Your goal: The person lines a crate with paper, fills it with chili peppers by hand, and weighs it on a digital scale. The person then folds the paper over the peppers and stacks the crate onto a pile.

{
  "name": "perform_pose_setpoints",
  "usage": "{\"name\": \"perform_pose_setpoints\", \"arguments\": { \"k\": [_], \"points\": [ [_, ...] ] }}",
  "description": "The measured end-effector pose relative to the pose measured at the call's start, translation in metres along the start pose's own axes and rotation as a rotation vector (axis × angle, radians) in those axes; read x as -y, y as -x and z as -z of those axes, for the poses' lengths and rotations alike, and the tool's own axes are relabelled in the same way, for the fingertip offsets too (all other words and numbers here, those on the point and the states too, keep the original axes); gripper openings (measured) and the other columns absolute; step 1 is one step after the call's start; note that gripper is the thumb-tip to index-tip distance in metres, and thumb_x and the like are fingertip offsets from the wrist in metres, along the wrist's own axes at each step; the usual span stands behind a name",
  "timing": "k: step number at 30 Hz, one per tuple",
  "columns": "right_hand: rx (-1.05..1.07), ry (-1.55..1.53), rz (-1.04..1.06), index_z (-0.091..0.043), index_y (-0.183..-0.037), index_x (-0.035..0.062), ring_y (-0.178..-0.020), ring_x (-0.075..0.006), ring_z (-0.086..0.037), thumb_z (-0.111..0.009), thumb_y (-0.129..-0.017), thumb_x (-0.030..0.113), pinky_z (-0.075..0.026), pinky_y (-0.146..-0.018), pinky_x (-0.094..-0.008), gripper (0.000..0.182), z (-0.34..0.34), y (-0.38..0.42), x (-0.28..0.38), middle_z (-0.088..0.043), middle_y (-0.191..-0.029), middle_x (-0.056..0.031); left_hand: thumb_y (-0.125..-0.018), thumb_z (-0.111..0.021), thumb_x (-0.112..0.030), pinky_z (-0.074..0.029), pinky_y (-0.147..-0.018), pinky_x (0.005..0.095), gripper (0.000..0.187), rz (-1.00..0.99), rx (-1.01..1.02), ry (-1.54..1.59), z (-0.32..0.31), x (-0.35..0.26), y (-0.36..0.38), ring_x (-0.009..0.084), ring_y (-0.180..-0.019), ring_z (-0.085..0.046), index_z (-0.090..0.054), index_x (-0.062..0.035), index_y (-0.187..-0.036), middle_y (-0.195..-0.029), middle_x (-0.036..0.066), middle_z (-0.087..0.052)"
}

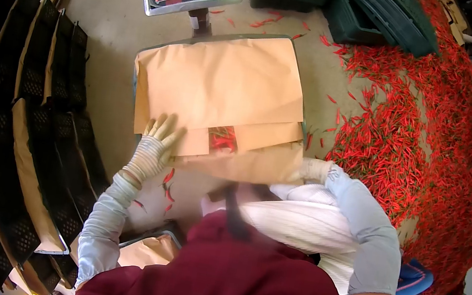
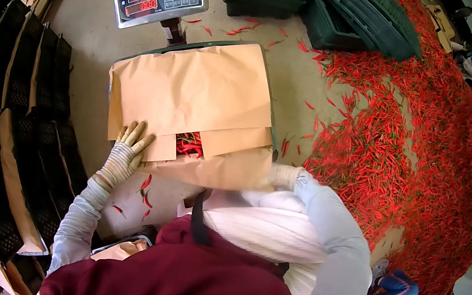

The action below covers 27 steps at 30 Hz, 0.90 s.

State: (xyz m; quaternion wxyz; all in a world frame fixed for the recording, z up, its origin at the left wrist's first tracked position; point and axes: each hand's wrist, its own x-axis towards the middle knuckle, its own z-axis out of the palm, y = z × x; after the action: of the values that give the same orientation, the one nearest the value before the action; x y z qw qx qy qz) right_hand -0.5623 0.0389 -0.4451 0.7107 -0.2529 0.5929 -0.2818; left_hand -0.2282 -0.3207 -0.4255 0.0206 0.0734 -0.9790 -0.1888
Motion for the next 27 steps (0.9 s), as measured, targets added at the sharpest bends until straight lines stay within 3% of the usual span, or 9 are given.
{"name": "perform_pose_setpoints", "arguments": {
  "k": [6,9,11,14,15,18,20,21,27],
  "points": [
    [0.135,-0.678,0.385,-0.057,-0.126,0.0023,-0.112,-0.0189,-0.058,-0.056,-0.092,0.03,-0.045,-0.096,-0.0343,0.044,0.005,0.052,0.078,-0.063,-0.12,-0.0099,-0.063,-0.047,0.012,-0.023,-0.116,0.0444,0.082,-0.019,0.275,0.188,0.048,0.01,-0.006,0.0412,-0.139,-0.026,-0.042,-0.0103,-0.141,-0.152,0.02,-0.027],
    [-0.067,-0.842,0.521,-0.058,-0.123,0.0024,-0.11,-0.0234,-0.061,-0.049,-0.095,0.035,-0.048,-0.086,-0.0316,0.044,0.004,0.036,0.097,-0.063,-0.121,-0.0142,-0.061,-0.049,0.012,-0.024,-0.116,0.0426,0.088,-0.066,0.354,0.199,0.059,0.019,-0.007,0.041,-0.139,-0.025,-0.036,-0.0121,-0.145,-0.152,0.019,-0.027],
    [-0.007,-0.935,0.605,-0.055,-0.126,0.0022,-0.111,-0.0247,-0.061,-0.046,-0.096,0.034,-0.049,-0.086,-0.0321,0.045,0.017,0.013,0.096,-0.061,-0.125,-0.0154,-0.062,-0.059,0.006,-0.022,-0.116,0.0399,0.092,-0.277,0.44,-0.08,0.065,0.028,-0.006,0.0398,-0.141,-0.024,-0.03,-0.0093,-0.147,-0.152,0.021,-0.025],
    [-0.517,0.04,0.63,-0.049,-0.131,0.0001,-0.112,-0.0288,-0.06,-0.043,-0.097,0.038,-0.05,-0.085,-0.0338,0.051,0.034,-0.032,0.092,-0.055,-0.132,-0.0174,-0.064,-0.071,-0.011,-0.021,-0.117,0.0405,0.095,-0.125,0.536,-0.178,0.067,0.033,0.011,0.0382,-0.142,-0.022,-0.027,-0.0032,-0.147,-0.153,0.023,-0.022],
    [-0.537,-0.534,0.516,-0.046,-0.133,-0.0015,-0.114,-0.0295,-0.058,-0.041,-0.097,0.042,-0.051,-0.085,-0.0345,0.057,0.037,-0.039,0.098,-0.051,-0.135,-0.0179,-0.062,-0.077,-0.027,-0.018,-0.117,0.041,0.102,-0.02,0.581,-0.005,0.075,0.025,0.014,0.0369,-0.142,-0.021,-0.026,0.002,-0.146,-0.153,0.025,-0.019],
    [-0.546,-1.147,0.296,-0.042,-0.135,-0.0043,-0.118,-0.0305,-0.056,-0.037,-0.096,0.052,-0.051,-0.086,-0.0352,0.069,0.037,-0.051,0.125,-0.048,-0.138,-0.0186,-0.079,-0.069,-0.022,-0.028,-0.112,0.038,0.07,0.019,0.214,0.119,0.045,0.018,0.019,0.0346,-0.137,-0.033,-0.04,-0.0009,-0.139,-0.144,0.026,-0.037],
    [-0.591,-1.2,0.221,-0.041,-0.135,-0.0055,-0.119,-0.0308,-0.055,-0.035,-0.096,0.057,-0.051,-0.087,-0.0352,0.075,0.034,-0.053,0.137,-0.049,-0.137,-0.0188,-0.088,-0.064,-0.021,-0.046,-0.092,0.035,0.038,0.181,-0.218,0.779,-0.025,0.063,0.028,0.0268,-0.107,-0.059,-0.059,-0.0014,-0.12,-0.115,0.02,-0.063],
    [-0.611,-1.087,0.202,-0.041,-0.135,-0.0055,-0.119,-0.0309,-0.055,-0.033,-0.095,0.06,-0.05,-0.088,-0.0361,0.078,0.029,-0.053,0.142,-0.05,-0.136,-0.019,-0.092,-0.061,-0.02,-0.049,-0.07,0.0294,0.023,0.803,-0.318,0.853,-0.007,0.03,0.021,0.0146,-0.075,-0.059,-0.066,0.0001,-0.102,-0.088,0.007,-0.068],
    [-0.665,-0.823,0.217,-0.046,-0.133,-0.0016,-0.107,-0.0265,-0.059,-0.042,-0.093,0.06,-0.048,-0.084,-0.0373,0.073,0.018,-0.035,0.154,-0.056,-0.128,-0.0182,-0.087,-0.065,-0.012,-0.046,-0.066,0.0245,0.017,0.893,-0.765,1.077,-0.006,0.031,-0.009,0.0085,-0.069,-0.054,-0.066,0.0041,-0.094,-0.081,0.003,-0.066]
  ]
}}
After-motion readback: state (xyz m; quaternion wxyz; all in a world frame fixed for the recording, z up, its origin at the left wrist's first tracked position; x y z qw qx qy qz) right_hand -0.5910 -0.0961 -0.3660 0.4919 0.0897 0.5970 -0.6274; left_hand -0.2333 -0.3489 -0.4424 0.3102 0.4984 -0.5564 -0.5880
